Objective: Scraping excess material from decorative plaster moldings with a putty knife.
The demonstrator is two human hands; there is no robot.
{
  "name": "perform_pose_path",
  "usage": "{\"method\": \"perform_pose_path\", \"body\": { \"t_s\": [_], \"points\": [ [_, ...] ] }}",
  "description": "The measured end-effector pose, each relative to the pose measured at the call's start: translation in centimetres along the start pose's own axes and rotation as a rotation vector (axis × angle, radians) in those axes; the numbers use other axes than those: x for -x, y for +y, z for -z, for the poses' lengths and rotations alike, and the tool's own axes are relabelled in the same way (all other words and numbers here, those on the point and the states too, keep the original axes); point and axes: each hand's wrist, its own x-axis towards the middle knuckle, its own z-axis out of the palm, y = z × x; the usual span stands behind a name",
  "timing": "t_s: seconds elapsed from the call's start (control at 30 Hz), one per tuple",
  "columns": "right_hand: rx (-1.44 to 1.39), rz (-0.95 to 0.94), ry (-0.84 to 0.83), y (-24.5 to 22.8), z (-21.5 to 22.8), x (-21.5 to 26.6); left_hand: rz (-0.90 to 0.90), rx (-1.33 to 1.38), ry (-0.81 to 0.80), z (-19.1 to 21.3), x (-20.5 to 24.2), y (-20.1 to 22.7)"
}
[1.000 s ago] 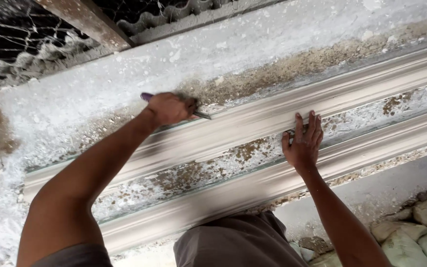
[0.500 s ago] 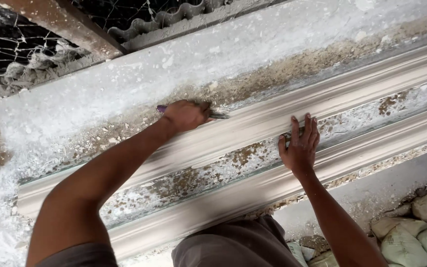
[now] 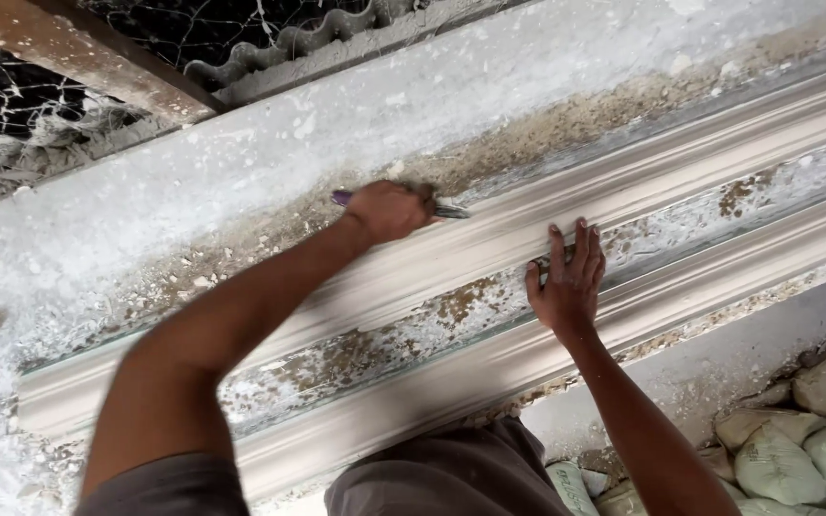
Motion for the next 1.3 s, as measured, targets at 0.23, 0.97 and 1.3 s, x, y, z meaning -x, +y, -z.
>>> {"method": "perform_pose_path", "body": {
  "t_s": [0.23,0.97,1.3],
  "points": [
    [0.011,-0.02,-0.035,0.3,-0.4,-0.2,0.002,-0.015,-0.124,0.0,0.9,-0.6],
    [-0.02,0.086,-0.008,0.8,0.1,-0.3,0.061,-0.11,0.089,1.7,-9.3,2.7],
    [-0.248,0.262,-0.062,21.2,4.3,-5.6,0.297,-0.167,-0.155,1.0,-1.7,4.8]
  ]
}}
